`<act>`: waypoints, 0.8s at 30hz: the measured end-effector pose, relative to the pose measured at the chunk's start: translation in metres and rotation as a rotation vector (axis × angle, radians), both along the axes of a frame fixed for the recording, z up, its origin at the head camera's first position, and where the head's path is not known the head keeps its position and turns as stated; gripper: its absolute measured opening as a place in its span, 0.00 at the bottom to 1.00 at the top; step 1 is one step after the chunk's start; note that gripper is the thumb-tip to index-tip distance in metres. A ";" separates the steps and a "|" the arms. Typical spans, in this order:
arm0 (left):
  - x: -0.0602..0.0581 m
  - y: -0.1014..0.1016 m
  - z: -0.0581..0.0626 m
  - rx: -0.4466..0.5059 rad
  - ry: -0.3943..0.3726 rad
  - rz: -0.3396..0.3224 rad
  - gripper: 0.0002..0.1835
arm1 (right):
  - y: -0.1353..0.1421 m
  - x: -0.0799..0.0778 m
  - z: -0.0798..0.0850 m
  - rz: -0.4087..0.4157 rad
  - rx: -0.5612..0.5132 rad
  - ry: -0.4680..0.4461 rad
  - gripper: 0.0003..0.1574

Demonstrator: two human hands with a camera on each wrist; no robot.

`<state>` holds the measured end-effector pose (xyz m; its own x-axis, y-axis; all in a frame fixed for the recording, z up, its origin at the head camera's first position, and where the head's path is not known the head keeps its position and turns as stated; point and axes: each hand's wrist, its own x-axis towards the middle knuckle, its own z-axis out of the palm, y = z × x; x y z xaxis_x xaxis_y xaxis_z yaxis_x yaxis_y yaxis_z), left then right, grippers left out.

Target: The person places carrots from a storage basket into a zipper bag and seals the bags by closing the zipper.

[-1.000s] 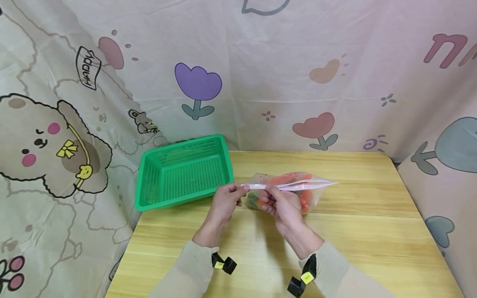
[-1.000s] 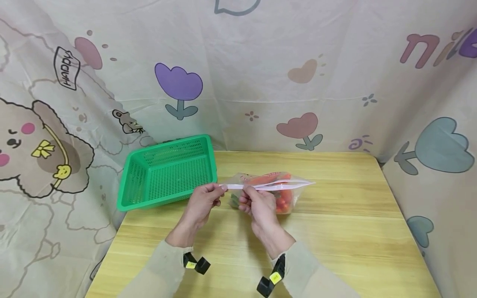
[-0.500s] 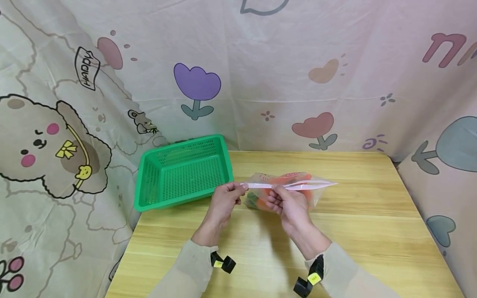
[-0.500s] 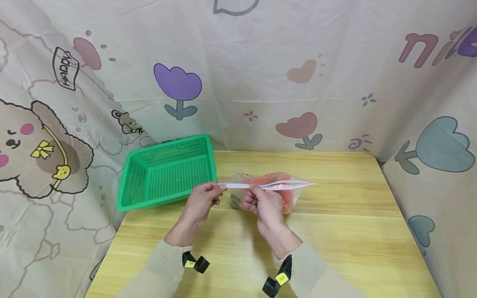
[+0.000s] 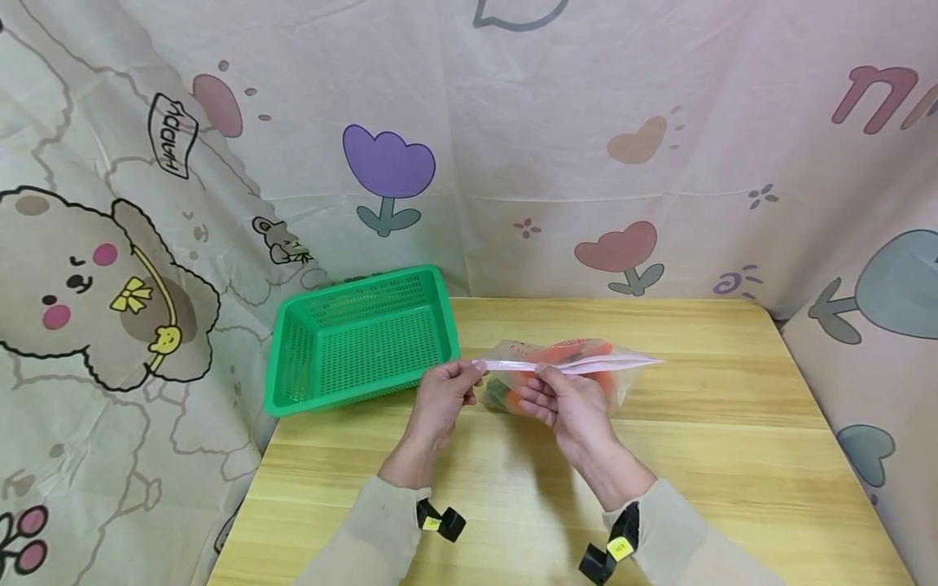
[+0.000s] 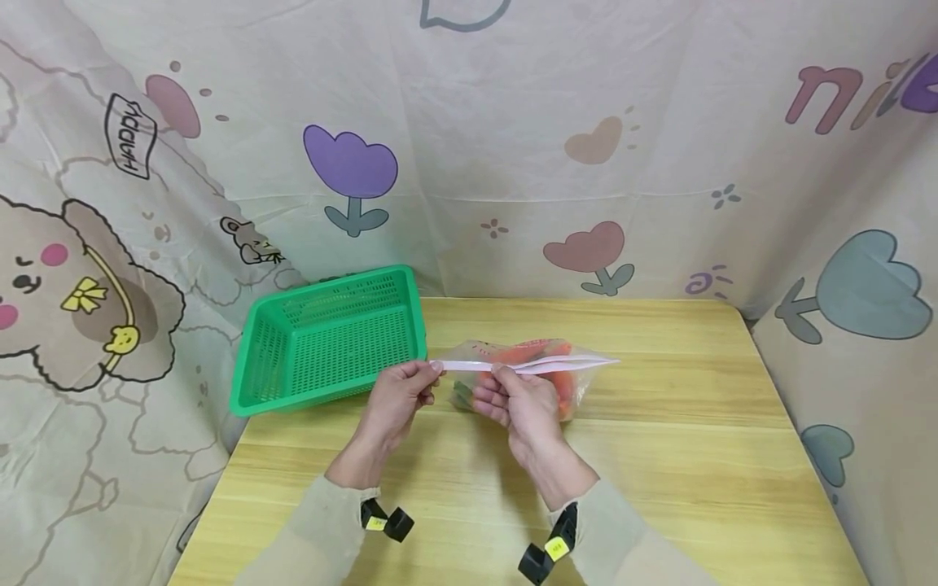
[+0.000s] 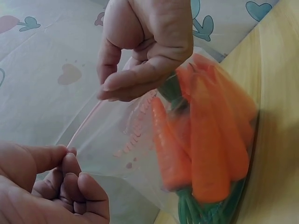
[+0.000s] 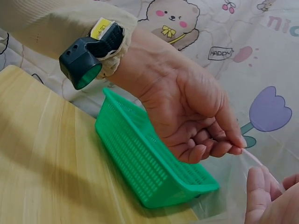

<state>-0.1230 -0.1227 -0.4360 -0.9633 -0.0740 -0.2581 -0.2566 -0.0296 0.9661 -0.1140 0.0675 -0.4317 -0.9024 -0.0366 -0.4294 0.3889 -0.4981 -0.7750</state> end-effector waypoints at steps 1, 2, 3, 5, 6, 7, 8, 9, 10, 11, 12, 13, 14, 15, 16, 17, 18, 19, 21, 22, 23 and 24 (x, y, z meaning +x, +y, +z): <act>0.000 0.001 -0.001 0.004 -0.001 -0.003 0.14 | 0.000 0.000 -0.001 0.000 0.000 0.001 0.08; 0.000 0.001 -0.001 0.007 0.000 -0.004 0.14 | -0.001 0.000 -0.001 -0.003 -0.001 -0.002 0.08; 0.001 0.002 -0.002 0.010 0.003 -0.006 0.15 | -0.001 0.000 -0.002 -0.008 0.001 -0.004 0.08; 0.001 0.005 -0.004 0.014 0.013 0.001 0.16 | -0.003 0.001 -0.003 -0.019 0.009 -0.013 0.08; 0.001 0.006 -0.005 0.017 0.019 0.007 0.16 | -0.003 0.001 -0.003 -0.026 0.016 -0.019 0.09; 0.001 0.008 -0.005 0.021 0.023 0.016 0.16 | -0.004 0.002 -0.004 -0.030 0.025 -0.023 0.10; 0.002 0.010 -0.006 0.026 0.028 0.031 0.16 | -0.005 0.002 -0.004 -0.037 0.032 -0.028 0.10; 0.002 0.012 -0.006 0.035 0.032 0.049 0.15 | -0.006 0.002 -0.004 -0.040 0.043 -0.029 0.11; 0.003 0.013 -0.006 0.045 0.036 0.069 0.15 | -0.006 0.003 -0.004 -0.045 0.052 -0.029 0.12; 0.004 0.015 -0.006 0.053 0.039 0.087 0.15 | -0.007 0.003 -0.004 -0.047 0.061 -0.027 0.12; 0.004 0.016 -0.007 0.059 0.047 0.102 0.15 | -0.007 0.004 -0.003 -0.050 0.067 -0.023 0.12; 0.005 0.017 -0.007 0.065 0.051 0.117 0.15 | -0.008 0.004 -0.003 -0.052 0.068 -0.020 0.12; 0.005 0.018 -0.007 0.069 0.057 0.131 0.15 | -0.008 0.004 -0.002 -0.058 0.066 -0.018 0.12; 0.006 0.018 -0.007 0.073 0.065 0.141 0.15 | -0.008 0.004 -0.002 -0.063 0.065 -0.018 0.12; 0.006 0.019 -0.007 0.072 0.072 0.147 0.15 | -0.008 0.004 -0.002 -0.067 0.064 -0.018 0.12; 0.006 0.019 -0.008 0.071 0.076 0.151 0.15 | -0.008 0.004 -0.001 -0.071 0.065 -0.018 0.12; 0.006 0.019 -0.008 0.069 0.079 0.152 0.15 | -0.007 0.004 -0.001 -0.075 0.066 -0.021 0.11; 0.006 0.019 -0.008 0.069 0.080 0.153 0.16 | -0.006 0.004 -0.001 -0.079 0.064 -0.022 0.11; 0.006 0.018 -0.009 0.071 0.083 0.149 0.16 | -0.005 0.004 0.000 -0.080 0.069 -0.018 0.11; 0.007 0.018 -0.009 0.075 0.085 0.145 0.16 | -0.004 0.004 -0.001 -0.080 0.069 -0.013 0.11; 0.006 0.018 -0.009 0.082 0.086 0.140 0.16 | -0.003 0.004 0.000 -0.080 0.068 -0.010 0.10; 0.006 0.018 -0.009 0.090 0.086 0.135 0.16 | -0.002 0.004 -0.001 -0.081 0.066 -0.005 0.10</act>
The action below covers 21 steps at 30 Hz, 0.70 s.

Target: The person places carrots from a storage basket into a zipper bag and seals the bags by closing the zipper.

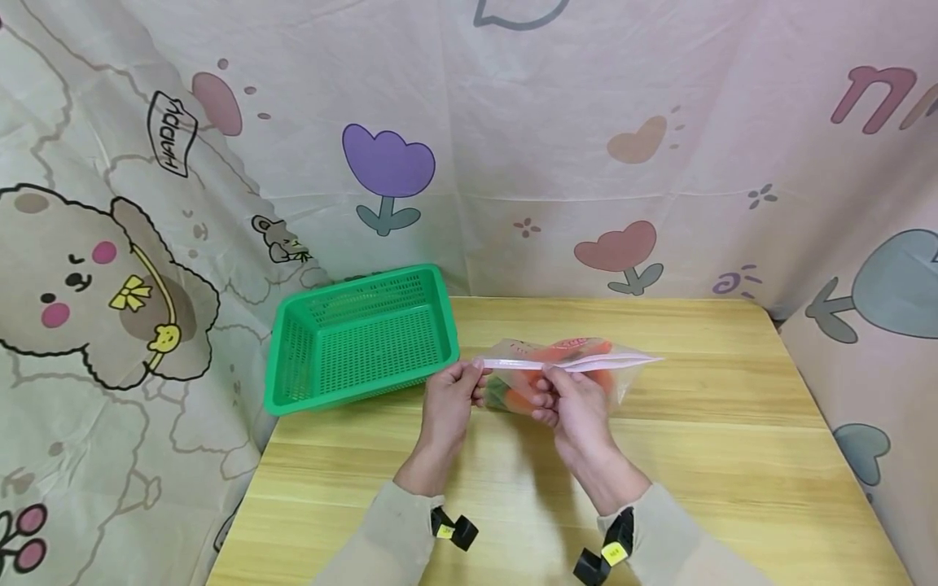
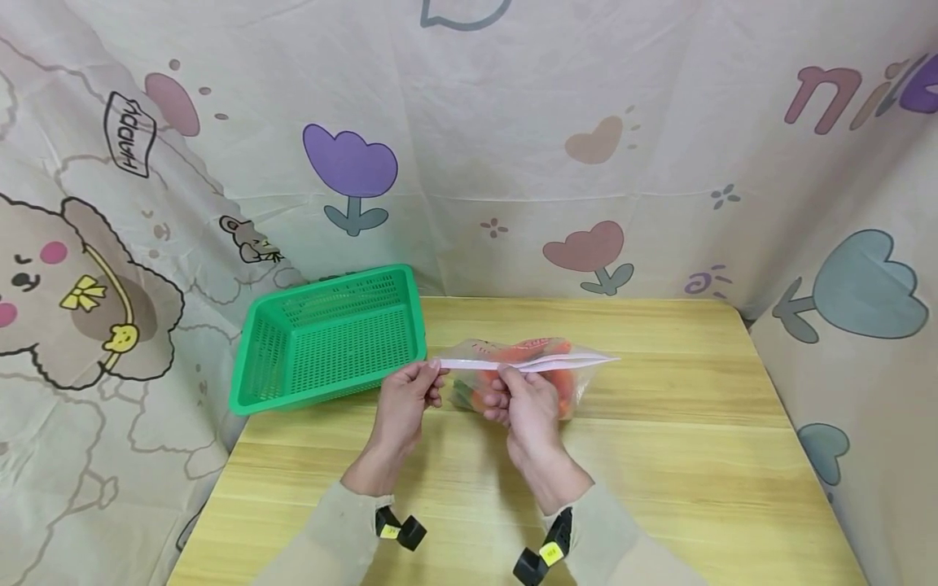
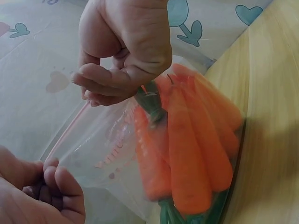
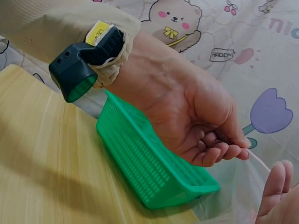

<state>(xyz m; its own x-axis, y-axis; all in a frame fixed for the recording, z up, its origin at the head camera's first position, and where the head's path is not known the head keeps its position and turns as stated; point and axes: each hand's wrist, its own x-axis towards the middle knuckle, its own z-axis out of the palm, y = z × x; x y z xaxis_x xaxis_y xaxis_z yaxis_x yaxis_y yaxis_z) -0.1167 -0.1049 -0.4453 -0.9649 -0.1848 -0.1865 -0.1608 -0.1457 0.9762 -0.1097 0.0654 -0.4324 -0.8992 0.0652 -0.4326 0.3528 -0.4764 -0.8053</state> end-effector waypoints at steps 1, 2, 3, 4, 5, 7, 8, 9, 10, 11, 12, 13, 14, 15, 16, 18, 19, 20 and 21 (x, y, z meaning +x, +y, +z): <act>0.000 0.000 0.000 0.009 0.001 -0.003 0.15 | 0.001 0.000 0.000 -0.002 -0.003 0.006 0.09; 0.000 0.000 -0.001 0.015 0.002 -0.007 0.15 | 0.002 0.000 0.000 -0.002 -0.001 0.015 0.09; 0.000 0.000 -0.001 0.020 0.004 -0.009 0.15 | 0.002 0.000 0.000 -0.009 -0.004 0.016 0.09; 0.000 -0.001 -0.001 0.021 0.005 -0.011 0.15 | 0.003 0.000 0.000 -0.012 -0.004 0.021 0.09; -0.001 -0.001 -0.001 0.020 0.004 -0.012 0.15 | 0.004 0.000 0.000 -0.016 -0.005 0.024 0.09; -0.001 -0.001 -0.001 0.018 0.005 -0.011 0.15 | 0.007 0.000 0.001 -0.014 -0.006 0.030 0.09; -0.001 -0.002 -0.001 0.018 0.004 -0.012 0.15 | 0.009 0.000 0.001 -0.006 -0.005 0.032 0.09; 0.000 -0.002 -0.001 0.017 0.003 -0.013 0.15 | 0.010 -0.001 0.001 -0.001 -0.008 0.029 0.09; 0.000 -0.002 -0.001 0.017 0.002 -0.019 0.16 | 0.013 -0.001 0.002 0.009 -0.008 0.030 0.08; 0.000 -0.003 -0.001 0.014 0.000 -0.028 0.16 | 0.015 -0.001 0.002 0.021 -0.009 0.031 0.07; 0.000 -0.003 -0.001 0.014 -0.004 -0.036 0.17 | 0.018 -0.001 0.003 0.040 -0.006 0.035 0.07; 0.000 -0.004 0.000 0.013 -0.010 -0.047 0.17 | 0.020 -0.002 0.004 0.059 -0.004 0.038 0.06; 0.001 -0.005 0.000 0.014 -0.014 -0.060 0.17 | 0.023 -0.002 0.005 0.077 0.001 0.042 0.06; 0.001 -0.006 0.001 0.017 -0.018 -0.074 0.17 | 0.025 -0.003 0.005 0.093 0.005 0.044 0.07; 0.002 -0.006 0.002 0.018 -0.023 -0.085 0.17 | 0.027 -0.003 0.006 0.110 0.009 0.047 0.08; 0.002 -0.008 0.004 0.025 -0.033 -0.101 0.17 | 0.029 -0.004 0.006 0.136 0.018 0.051 0.09; 0.002 -0.008 0.004 0.027 -0.036 -0.106 0.17 | 0.030 -0.004 0.006 0.144 0.018 0.048 0.09; 0.002 -0.008 0.005 0.025 -0.038 -0.109 0.17 | 0.031 -0.005 0.006 0.149 0.016 0.045 0.09; 0.002 -0.008 0.006 0.021 -0.040 -0.111 0.18 | 0.032 -0.005 0.006 0.151 0.011 0.042 0.09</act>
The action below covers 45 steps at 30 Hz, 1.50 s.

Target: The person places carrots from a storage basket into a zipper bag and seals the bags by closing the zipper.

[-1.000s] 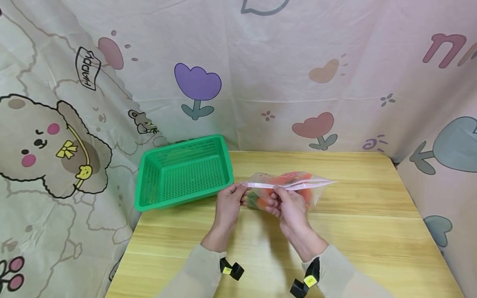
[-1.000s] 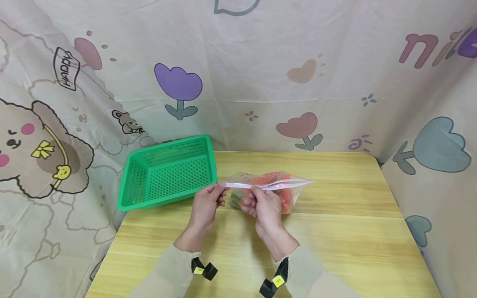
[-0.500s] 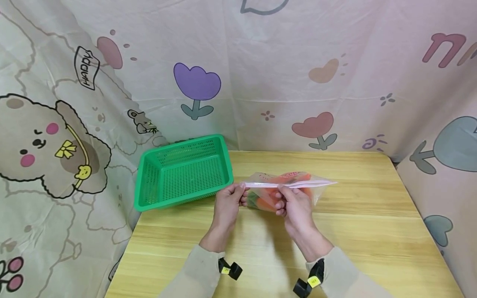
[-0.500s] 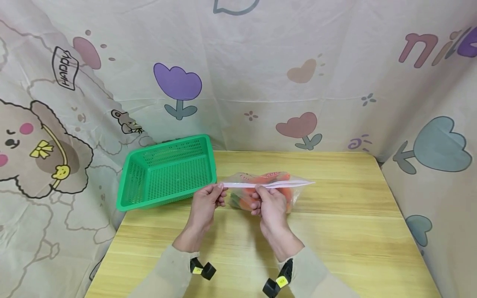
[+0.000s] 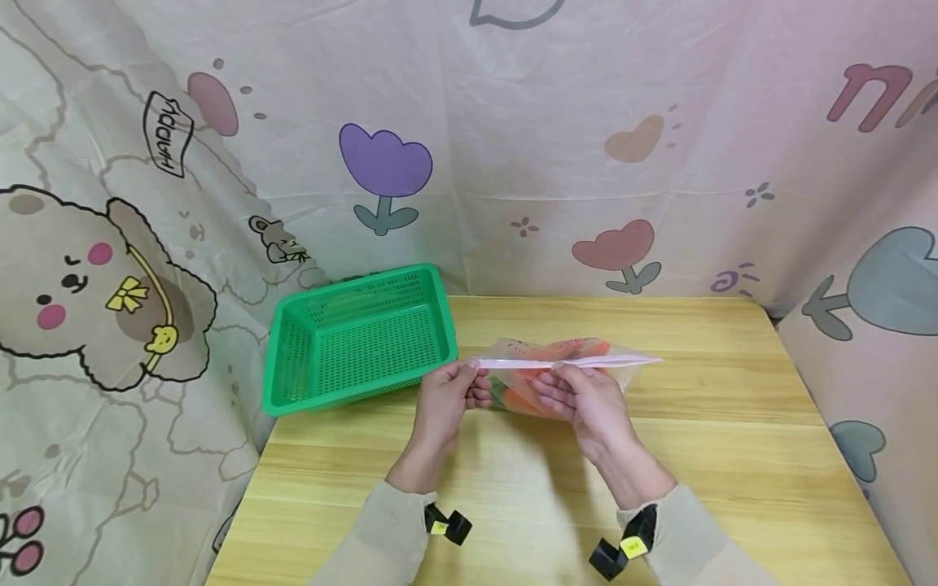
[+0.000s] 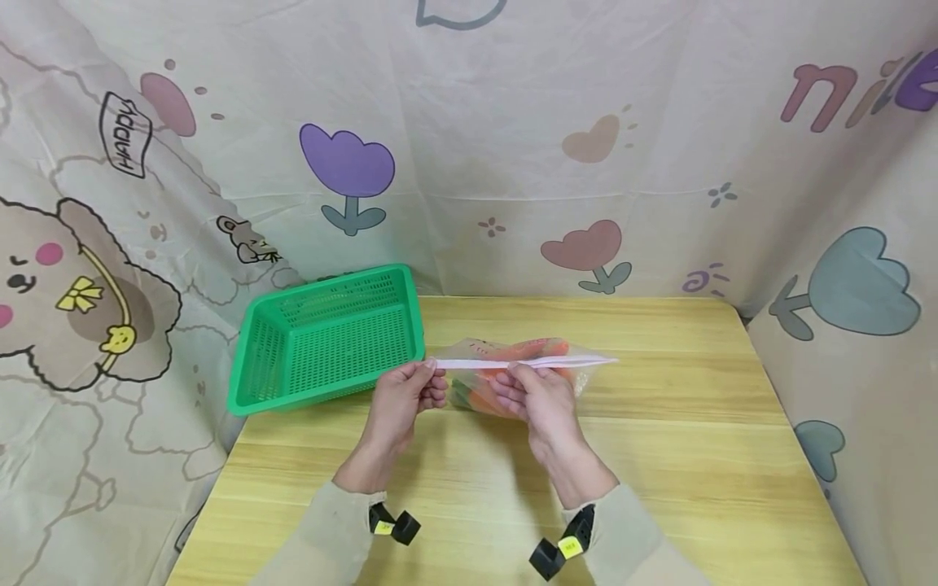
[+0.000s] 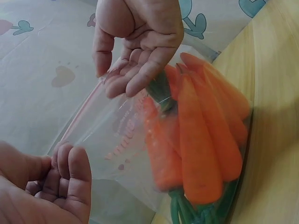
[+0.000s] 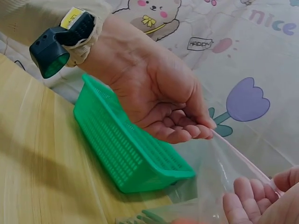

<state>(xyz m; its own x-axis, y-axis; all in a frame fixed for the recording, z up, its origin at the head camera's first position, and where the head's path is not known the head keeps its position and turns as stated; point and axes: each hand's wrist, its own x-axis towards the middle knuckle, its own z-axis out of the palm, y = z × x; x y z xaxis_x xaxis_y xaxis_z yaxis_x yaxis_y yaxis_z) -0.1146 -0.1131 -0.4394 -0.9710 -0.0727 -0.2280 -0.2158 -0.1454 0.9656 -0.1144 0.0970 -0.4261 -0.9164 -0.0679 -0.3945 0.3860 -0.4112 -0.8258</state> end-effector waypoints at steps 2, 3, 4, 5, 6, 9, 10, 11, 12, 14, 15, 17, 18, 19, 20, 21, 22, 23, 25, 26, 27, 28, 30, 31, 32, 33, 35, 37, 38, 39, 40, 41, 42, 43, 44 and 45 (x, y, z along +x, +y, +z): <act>0.000 0.000 0.001 -0.011 -0.002 -0.002 0.19 | 0.002 0.000 0.001 0.005 -0.013 -0.008 0.10; 0.000 0.000 0.001 -0.017 -0.001 -0.002 0.18 | 0.003 0.000 0.001 0.007 -0.020 -0.014 0.10; 0.000 -0.001 0.001 -0.023 -0.001 -0.002 0.17 | 0.004 0.000 0.002 0.007 -0.024 -0.021 0.10; 0.000 -0.001 0.001 -0.029 0.000 -0.003 0.17 | 0.005 0.000 0.003 0.002 -0.028 -0.027 0.10; 0.000 -0.001 0.001 -0.031 0.002 -0.002 0.16 | 0.007 0.001 0.003 -0.002 -0.028 -0.033 0.10; 0.001 -0.003 0.001 -0.041 0.006 -0.002 0.16 | 0.011 0.001 0.006 -0.015 -0.013 -0.049 0.12; 0.001 -0.003 0.000 -0.042 0.008 -0.001 0.16 | 0.013 0.002 0.006 -0.019 -0.005 -0.053 0.13; 0.001 -0.003 0.000 -0.043 0.010 0.000 0.17 | 0.014 0.002 0.007 -0.023 0.000 -0.057 0.13; 0.001 -0.003 0.000 -0.043 0.012 0.000 0.17 | 0.016 0.002 0.008 -0.026 0.006 -0.059 0.13; 0.001 -0.004 -0.001 -0.043 0.013 0.000 0.18 | 0.020 0.003 0.009 -0.041 0.014 -0.064 0.12; 0.000 -0.004 -0.001 -0.042 0.014 0.000 0.18 | 0.022 0.004 0.009 -0.052 0.016 -0.066 0.12; 0.000 -0.005 -0.002 -0.039 0.011 0.001 0.19 | 0.026 0.004 0.010 -0.080 0.018 -0.075 0.12; 0.001 -0.005 -0.002 -0.039 0.010 0.003 0.19 | 0.028 0.005 0.010 -0.094 0.018 -0.081 0.12; 0.001 -0.006 -0.002 -0.039 0.008 0.006 0.18 | 0.030 0.005 0.010 -0.112 0.015 -0.085 0.12; 0.001 -0.006 -0.002 -0.039 0.007 0.012 0.18 | 0.032 0.005 0.010 -0.128 0.010 -0.091 0.13; 0.002 -0.007 -0.002 -0.040 0.006 0.018 0.18 | 0.033 0.005 0.010 -0.141 0.003 -0.097 0.14; 0.002 -0.007 -0.001 -0.041 0.004 0.024 0.17 | 0.035 0.005 0.010 -0.152 -0.006 -0.101 0.16; 0.002 -0.008 -0.001 -0.043 0.005 0.029 0.17 | 0.036 0.005 0.011 -0.161 -0.015 -0.107 0.16; 0.003 -0.009 -0.001 -0.047 0.008 0.035 0.17 | 0.039 0.004 0.011 -0.177 -0.035 -0.114 0.18; 0.003 -0.009 -0.001 -0.049 0.011 0.034 0.17 | 0.042 0.003 0.011 -0.183 -0.044 -0.121 0.19; 0.002 -0.009 -0.001 -0.050 0.014 0.032 0.17 | 0.045 0.003 0.011 -0.189 -0.055 -0.130 0.19; 0.002 -0.010 -0.001 -0.049 0.017 0.029 0.18 | 0.048 0.003 0.011 -0.200 -0.067 -0.138 0.19; 0.002 -0.011 -0.001 -0.047 0.024 0.030 0.18 | 0.056 0.002 0.011 -0.232 -0.090 -0.153 0.19; 0.001 -0.012 -0.001 -0.042 0.025 0.033 0.18 | 0.061 0.001 0.010 -0.250 -0.103 -0.159 0.19; 0.001 -0.012 -0.001 -0.038 0.026 0.038 0.19 | 0.066 0.001 0.010 -0.267 -0.109 -0.163 0.20; 0.001 -0.013 0.000 -0.034 0.026 0.045 0.18 | 0.071 0.000 0.010 -0.280 -0.118 -0.165 0.20; 0.001 -0.014 0.000 -0.028 0.026 0.055 0.18 | 0.078 -0.001 0.010 -0.296 -0.127 -0.165 0.20; 0.001 -0.014 0.001 -0.026 0.026 0.058 0.17 | 0.082 -0.002 0.009 -0.302 -0.130 -0.165 0.21; 0.000 -0.014 0.001 -0.027 0.026 0.057 0.17 | 0.084 -0.002 0.009 -0.301 -0.131 -0.166 0.20; 0.000 -0.014 0.001 -0.028 0.026 0.054 0.16 | 0.084 -0.002 0.009 -0.300 -0.132 -0.171 0.20; 0.000 -0.014 0.001 -0.028 0.026 0.052 0.16 | 0.085 -0.002 0.009 -0.301 -0.130 -0.175 0.20; 0.000 -0.014 0.001 -0.029 0.024 0.050 0.15 | 0.085 -0.002 0.008 -0.302 -0.127 -0.179 0.19; -0.001 -0.014 0.001 -0.031 0.020 0.050 0.15 | 0.085 -0.002 0.008 -0.300 -0.124 -0.182 0.19; -0.001 -0.014 0.002 -0.035 0.015 0.048 0.15 | 0.086 -0.002 0.008 -0.295 -0.119 -0.183 0.19; -0.002 -0.014 0.002 -0.037 0.011 0.046 0.15 | 0.086 -0.002 0.008 -0.286 -0.115 -0.181 0.18; -0.003 -0.014 0.003 -0.038 0.007 0.043 0.15 | 0.087 -0.003 0.008 -0.280 -0.111 -0.177 0.18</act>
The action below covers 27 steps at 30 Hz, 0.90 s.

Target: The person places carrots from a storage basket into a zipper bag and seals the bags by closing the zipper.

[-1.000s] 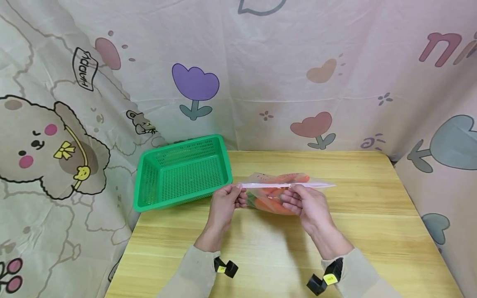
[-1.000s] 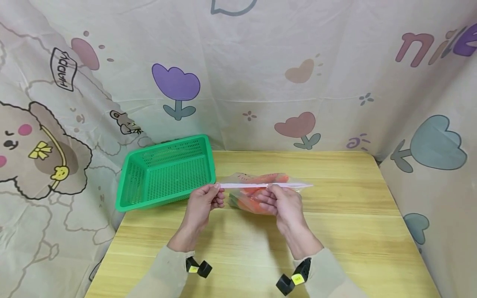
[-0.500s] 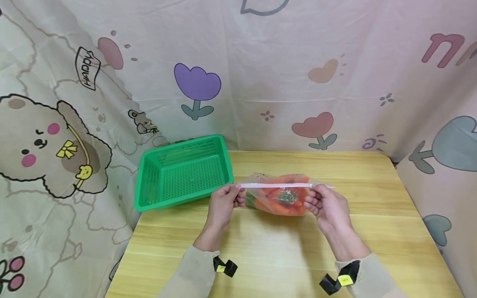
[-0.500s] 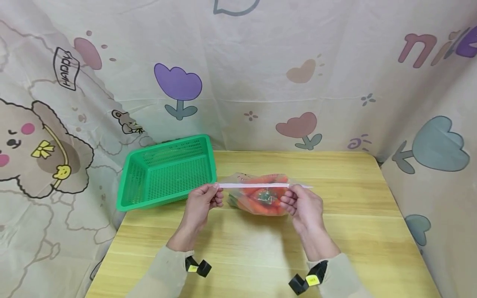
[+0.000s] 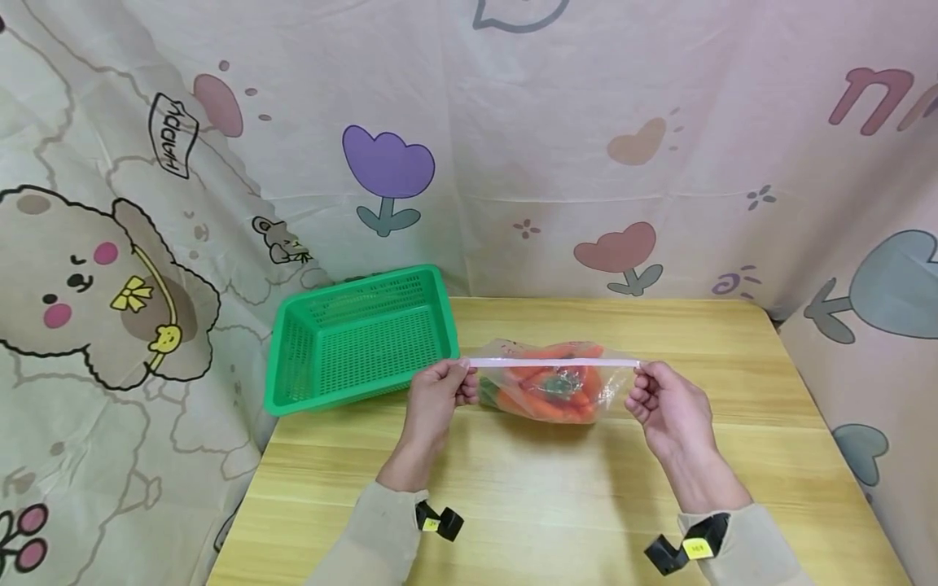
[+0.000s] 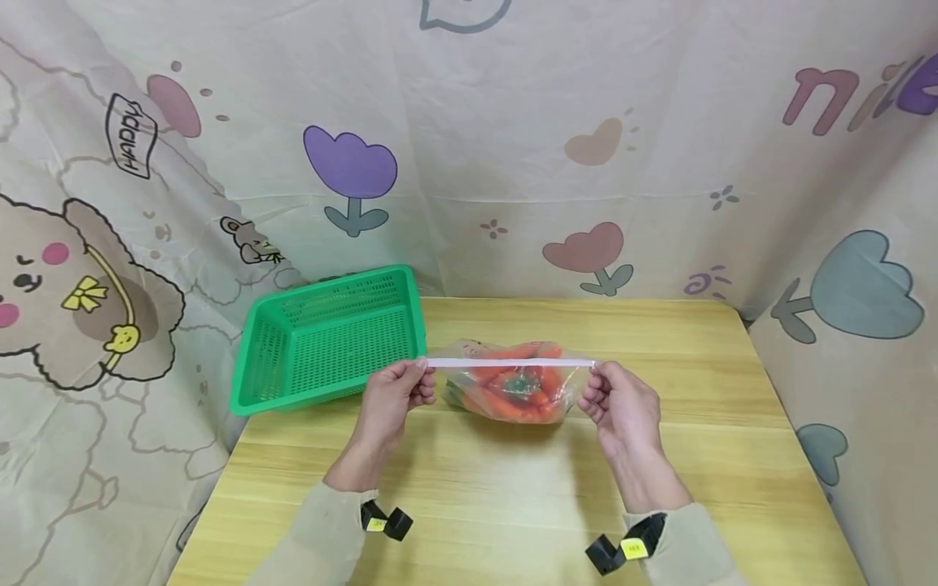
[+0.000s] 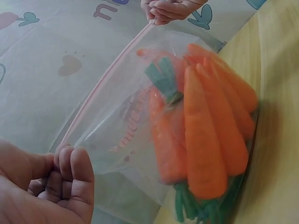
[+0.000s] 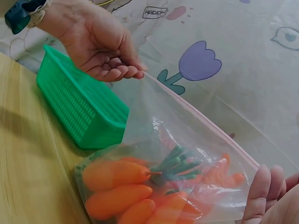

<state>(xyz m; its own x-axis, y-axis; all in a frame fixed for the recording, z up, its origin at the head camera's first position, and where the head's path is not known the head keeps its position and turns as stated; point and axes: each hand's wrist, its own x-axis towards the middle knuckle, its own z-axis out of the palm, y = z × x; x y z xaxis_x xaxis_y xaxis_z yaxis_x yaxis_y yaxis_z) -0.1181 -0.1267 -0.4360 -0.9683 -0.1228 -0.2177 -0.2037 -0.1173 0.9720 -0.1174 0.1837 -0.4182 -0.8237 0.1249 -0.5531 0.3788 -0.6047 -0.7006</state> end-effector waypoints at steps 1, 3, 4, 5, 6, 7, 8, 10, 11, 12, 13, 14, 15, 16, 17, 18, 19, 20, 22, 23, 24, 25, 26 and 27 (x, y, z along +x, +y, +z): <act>-0.002 0.000 0.001 -0.007 0.000 -0.005 0.16 | 0.001 -0.001 0.000 0.008 0.003 0.009 0.18; -0.008 0.001 0.005 -0.027 -0.001 -0.014 0.16 | 0.003 -0.005 0.002 0.017 0.005 0.024 0.18; -0.011 0.002 0.008 -0.038 0.002 -0.021 0.16 | 0.004 -0.008 0.003 0.020 0.004 0.032 0.18; -0.016 0.002 0.009 -0.049 0.004 -0.025 0.15 | 0.005 -0.011 0.005 0.020 -0.001 0.039 0.18; -0.020 0.003 0.012 -0.060 0.005 -0.030 0.15 | 0.006 -0.015 0.006 0.017 -0.005 0.043 0.18; -0.025 0.004 0.014 -0.071 0.005 -0.035 0.14 | 0.008 -0.019 0.008 0.016 -0.007 0.046 0.17; -0.030 0.005 0.015 -0.078 0.004 -0.039 0.14 | 0.009 -0.023 0.010 0.014 -0.010 0.051 0.17; -0.042 0.007 0.017 -0.074 0.001 -0.045 0.13 | 0.012 -0.032 0.013 0.014 -0.017 0.068 0.15; -0.048 0.008 0.018 -0.072 0.004 -0.046 0.13 | 0.013 -0.037 0.014 0.011 -0.020 0.079 0.14; -0.055 0.009 0.019 -0.067 0.010 -0.049 0.13 | 0.014 -0.042 0.016 0.006 -0.022 0.093 0.13; -0.061 0.010 0.020 -0.062 0.018 -0.049 0.13 | 0.014 -0.047 0.017 -0.002 -0.023 0.109 0.13; -0.066 0.011 0.021 -0.062 0.029 -0.050 0.13 | 0.015 -0.052 0.018 -0.013 -0.025 0.125 0.13; -0.070 0.012 0.023 -0.059 0.038 -0.049 0.13 | 0.016 -0.055 0.019 -0.019 -0.024 0.140 0.12; -0.072 0.012 0.023 -0.064 0.046 -0.053 0.13 | 0.016 -0.057 0.019 -0.026 -0.022 0.151 0.12; -0.073 0.012 0.024 -0.074 0.049 -0.057 0.12 | 0.017 -0.057 0.019 -0.026 -0.015 0.159 0.11; -0.070 0.012 0.023 -0.085 0.050 -0.065 0.13 | 0.019 -0.055 0.017 -0.023 -0.007 0.163 0.10; -0.066 0.011 0.020 -0.107 0.050 -0.073 0.13 | 0.020 -0.052 0.014 -0.018 0.005 0.160 0.10; -0.059 0.009 0.015 -0.130 0.043 -0.085 0.12 | 0.021 -0.046 0.009 -0.001 0.019 0.155 0.09; -0.041 0.005 -0.001 -0.170 0.005 -0.112 0.12 | 0.022 -0.030 -0.006 0.036 0.056 0.127 0.09; -0.030 0.003 -0.010 -0.184 -0.017 -0.125 0.13 | 0.023 -0.021 -0.016 0.058 0.077 0.108 0.10; -0.018 0.000 -0.021 -0.191 -0.042 -0.140 0.13 | 0.023 -0.011 -0.026 0.076 0.098 0.081 0.11; -0.006 -0.002 -0.030 -0.194 -0.071 -0.151 0.14 | 0.022 0.000 -0.037 0.093 0.121 0.054 0.12; 0.005 -0.003 -0.040 -0.184 -0.102 -0.162 0.14 | 0.021 0.010 -0.049 0.108 0.143 0.027 0.14; 0.016 -0.005 -0.048 -0.176 -0.127 -0.172 0.15 | 0.021 0.021 -0.060 0.120 0.169 0.001 0.15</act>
